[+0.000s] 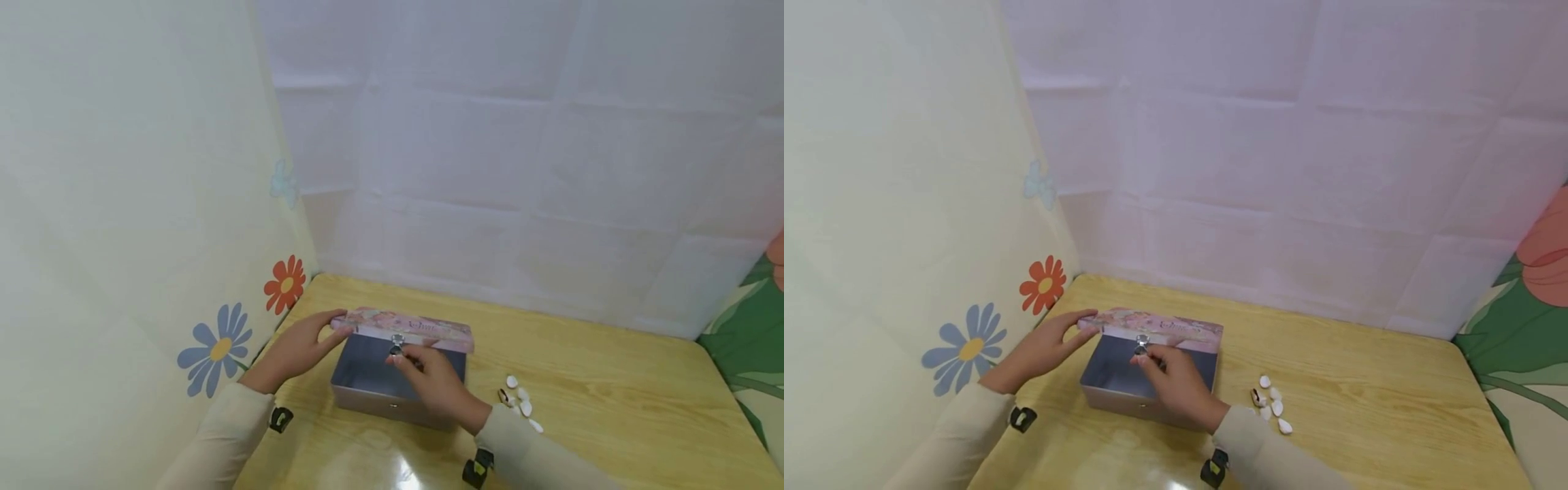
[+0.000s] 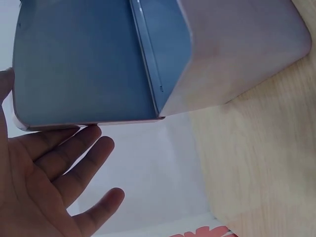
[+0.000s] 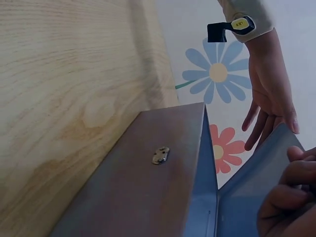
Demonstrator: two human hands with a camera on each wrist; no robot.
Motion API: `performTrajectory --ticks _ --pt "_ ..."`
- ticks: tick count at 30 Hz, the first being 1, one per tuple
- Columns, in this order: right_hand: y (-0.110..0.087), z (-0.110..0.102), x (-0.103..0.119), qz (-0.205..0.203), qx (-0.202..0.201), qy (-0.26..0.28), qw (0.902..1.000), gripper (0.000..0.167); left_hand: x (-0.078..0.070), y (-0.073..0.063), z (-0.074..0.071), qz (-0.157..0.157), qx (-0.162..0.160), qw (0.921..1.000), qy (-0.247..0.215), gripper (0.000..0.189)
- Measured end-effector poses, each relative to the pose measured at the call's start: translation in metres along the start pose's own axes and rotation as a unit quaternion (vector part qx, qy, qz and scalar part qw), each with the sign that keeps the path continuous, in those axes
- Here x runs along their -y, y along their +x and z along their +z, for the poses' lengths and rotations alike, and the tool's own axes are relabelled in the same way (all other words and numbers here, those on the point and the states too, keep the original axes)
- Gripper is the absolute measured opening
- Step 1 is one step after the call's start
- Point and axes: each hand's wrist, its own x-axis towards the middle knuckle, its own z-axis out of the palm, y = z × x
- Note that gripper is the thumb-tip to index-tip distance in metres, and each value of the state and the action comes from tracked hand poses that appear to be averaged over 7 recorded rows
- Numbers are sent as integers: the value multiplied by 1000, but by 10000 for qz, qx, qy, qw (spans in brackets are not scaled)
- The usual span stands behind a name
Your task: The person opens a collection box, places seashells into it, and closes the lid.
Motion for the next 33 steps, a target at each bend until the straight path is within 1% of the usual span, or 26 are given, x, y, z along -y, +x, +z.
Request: performTrajectory --ticks 5,7,11,18,24,28,31,33 --pt "5 -5 4 -55 -36 -179 9998 26 -4 6 -4 -141 -20 9999 14 62" --pt "6 -7 5 -93 -57 -259 9996 27 -5 8 -5 -143 -50 9999 25 61" --pt "8 -10 7 -207 -89 -374 9990 29 -6 11 -5 -106 -134 9999 -1 62" --pt "13 -17 10 -338 -203 -431 9983 25 -7 17 -3 -76 -323 9994 1 60" --pt "18 -23 13 -311 -285 -459 9981 24 -11 25 -6 23 -490 9988 85 58" --pt "22 -28 17 -231 -249 -550 9979 27 -14 30 -9 -64 -513 9986 110 58" --pt "26 -32 21 -220 -162 -576 9980 32 -16 35 -11 -209 -501 9985 56 56" --pt "29 -35 23 -201 -87 -562 9982 33 -17 37 -12 -308 -475 9984 18 58"
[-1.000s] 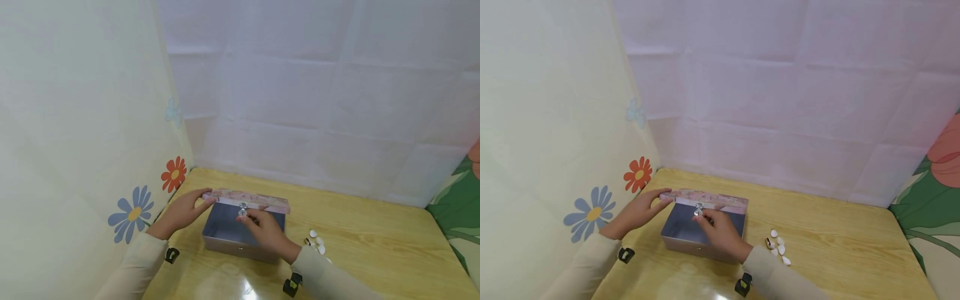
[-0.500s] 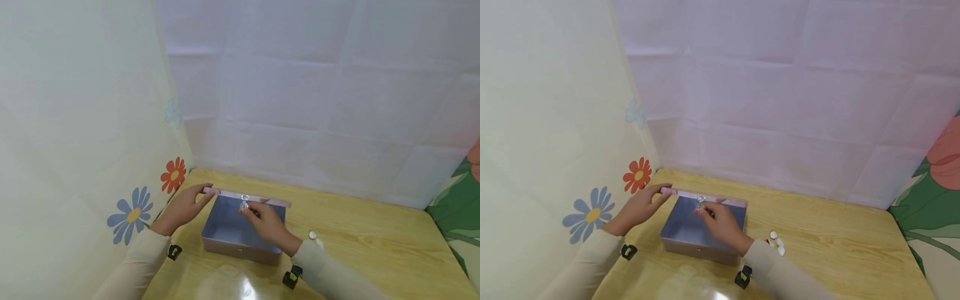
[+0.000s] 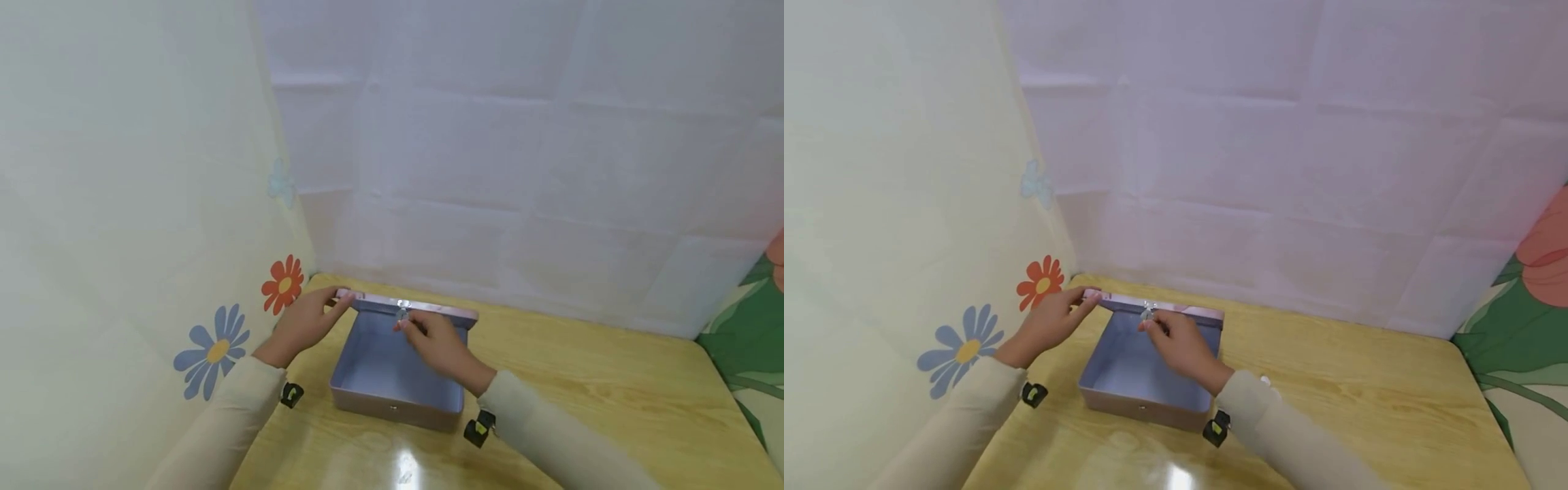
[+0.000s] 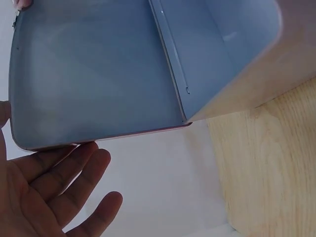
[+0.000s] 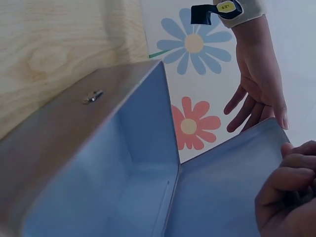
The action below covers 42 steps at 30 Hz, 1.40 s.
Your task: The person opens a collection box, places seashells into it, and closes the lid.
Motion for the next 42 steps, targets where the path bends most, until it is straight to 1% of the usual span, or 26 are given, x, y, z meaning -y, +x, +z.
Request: performTrajectory --ticks 4,6,12,18,20,24,26,29,33,34,36,38,42 --pt "5 -4 1 102 24 33 9999 29 -2 5 -1 -236 76 9997 -9 66" --pt "7 -5 0 146 -25 24 9999 28 -4 7 -2 -301 112 9995 23 70" --pt "14 -8 0 150 -84 2 9999 32 -9 13 -2 -402 177 9990 44 68" --pt "16 -11 -1 323 -75 342 9989 31 -12 19 -1 -395 272 9988 61 71" --pt "17 -12 -2 346 -98 424 9985 31 -12 21 0 -333 291 9990 31 70" --pt "18 -15 -2 363 -141 442 9983 28 -10 24 3 -244 205 9994 -129 68" --pt "18 -15 -2 378 -143 418 9983 29 -8 24 6 -137 119 9995 -265 66" --pt "19 -15 -3 355 -126 426 9984 30 -5 23 10 106 32 9978 -651 64" --pt "20 -15 -4 346 -166 474 9981 32 2 20 16 538 -45 9908 -1239 59" --pt "20 -15 -4 361 -192 483 9980 32 3 19 17 637 -79 9891 -1326 57" --pt "21 -14 -5 357 -226 481 9980 32 7 17 19 828 -178 9856 -1463 53" --pt "22 -14 -5 342 -244 496 9979 32 10 17 22 1017 -313 9828 -1507 51" --pt "23 -14 -6 318 -236 574 9976 32 15 16 27 1418 -569 9749 -1621 51"
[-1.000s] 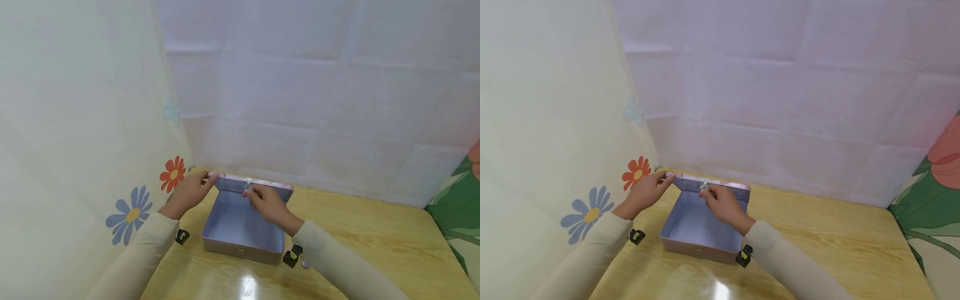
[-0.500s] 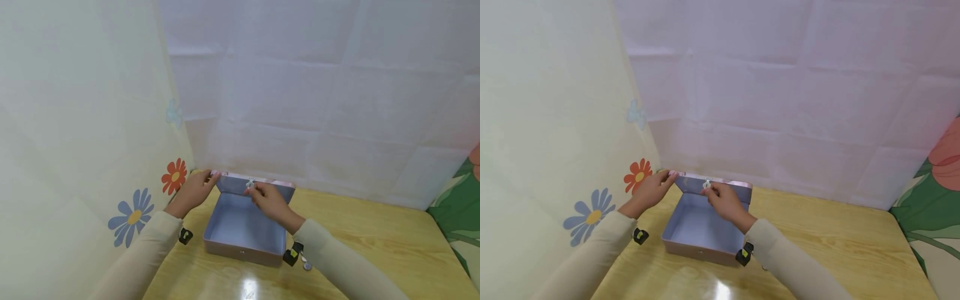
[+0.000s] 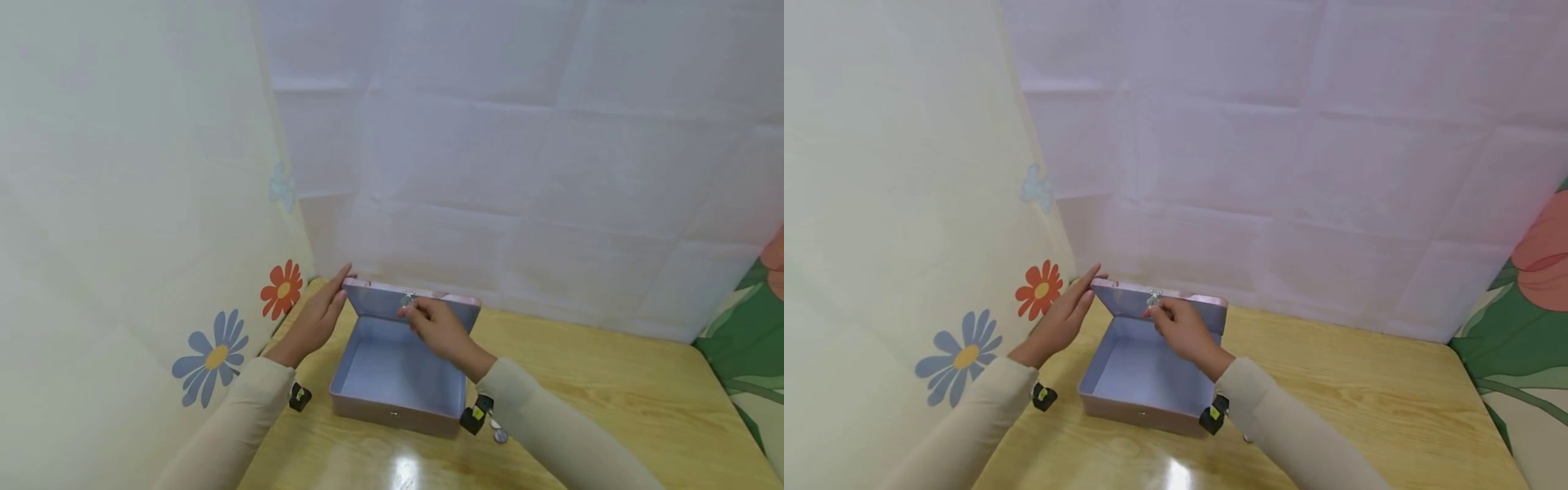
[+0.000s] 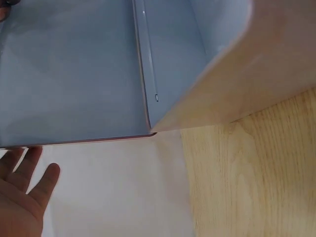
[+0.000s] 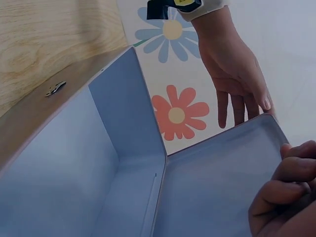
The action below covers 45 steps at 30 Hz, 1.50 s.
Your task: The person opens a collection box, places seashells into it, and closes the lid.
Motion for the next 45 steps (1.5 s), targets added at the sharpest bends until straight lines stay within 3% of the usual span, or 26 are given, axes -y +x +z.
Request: performTrajectory --ticks 7,20,25,33,45 --pt "1 -1 1 102 -20 92 9999 28 6 -1 6 430 -232 9986 184 63" --pt "-3 -4 -3 306 -123 269 9991 25 15 -7 12 771 -567 9935 615 63" --pt "-5 -4 -5 423 -104 287 9986 24 16 -6 11 771 -663 9933 547 59" --pt "-7 -1 -2 301 -96 380 9988 22 16 -3 2 675 -634 9903 1036 48" --pt "-10 1 -6 303 83 336 9989 27 19 -7 2 801 -646 9903 930 51"
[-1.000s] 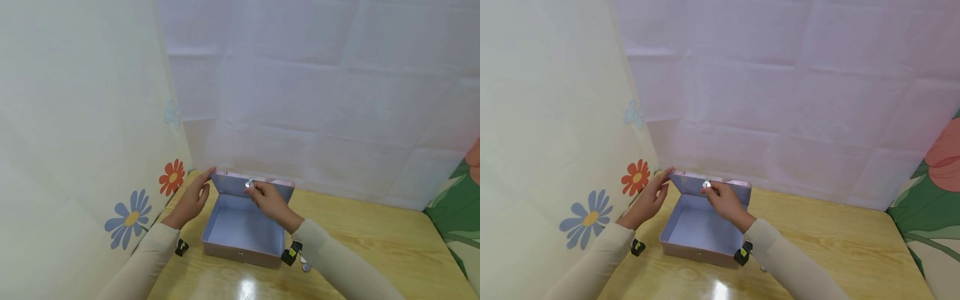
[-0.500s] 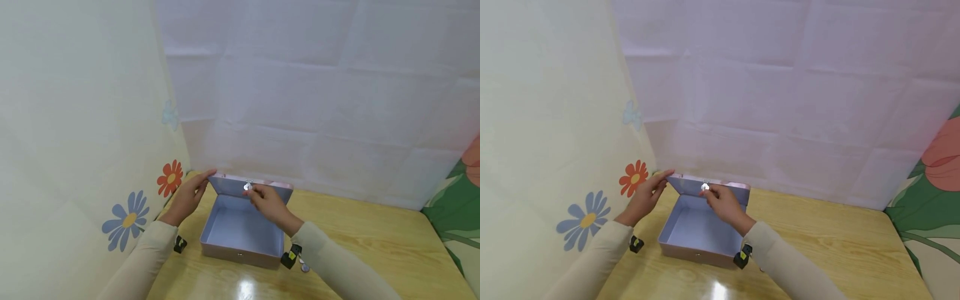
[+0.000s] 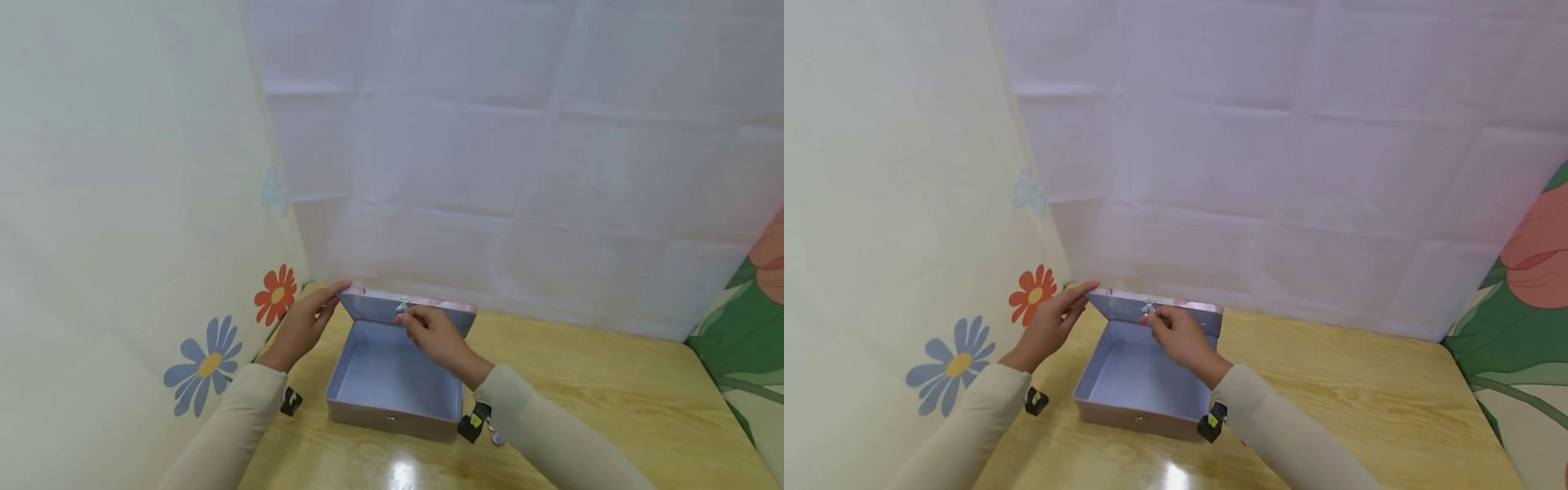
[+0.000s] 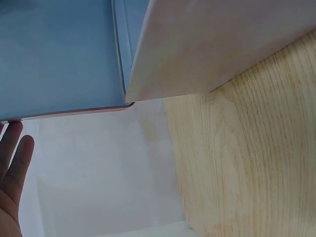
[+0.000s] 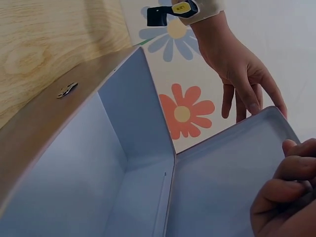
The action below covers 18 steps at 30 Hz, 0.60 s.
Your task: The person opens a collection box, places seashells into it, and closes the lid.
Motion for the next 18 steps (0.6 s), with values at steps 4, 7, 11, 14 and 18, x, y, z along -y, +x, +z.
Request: performTrajectory --ticks 4,7,11,14,18 --pt "-2 -1 -2 -158 30 -122 9998 28 0 1 1 86 -52 9999 96 51" --pt "-6 -4 -4 -244 -2 -351 9991 25 0 3 1 83 -53 9999 114 52" --pt "-12 -10 -9 -337 -69 -779 9964 23 1 4 1 41 -8 10000 90 55" --pt "-17 -14 -13 -482 -96 -1048 9933 21 1 5 2 42 20 9999 95 57" --pt "-26 -19 -16 -877 -112 -1370 9866 19 2 4 0 -3 72 9999 105 57"
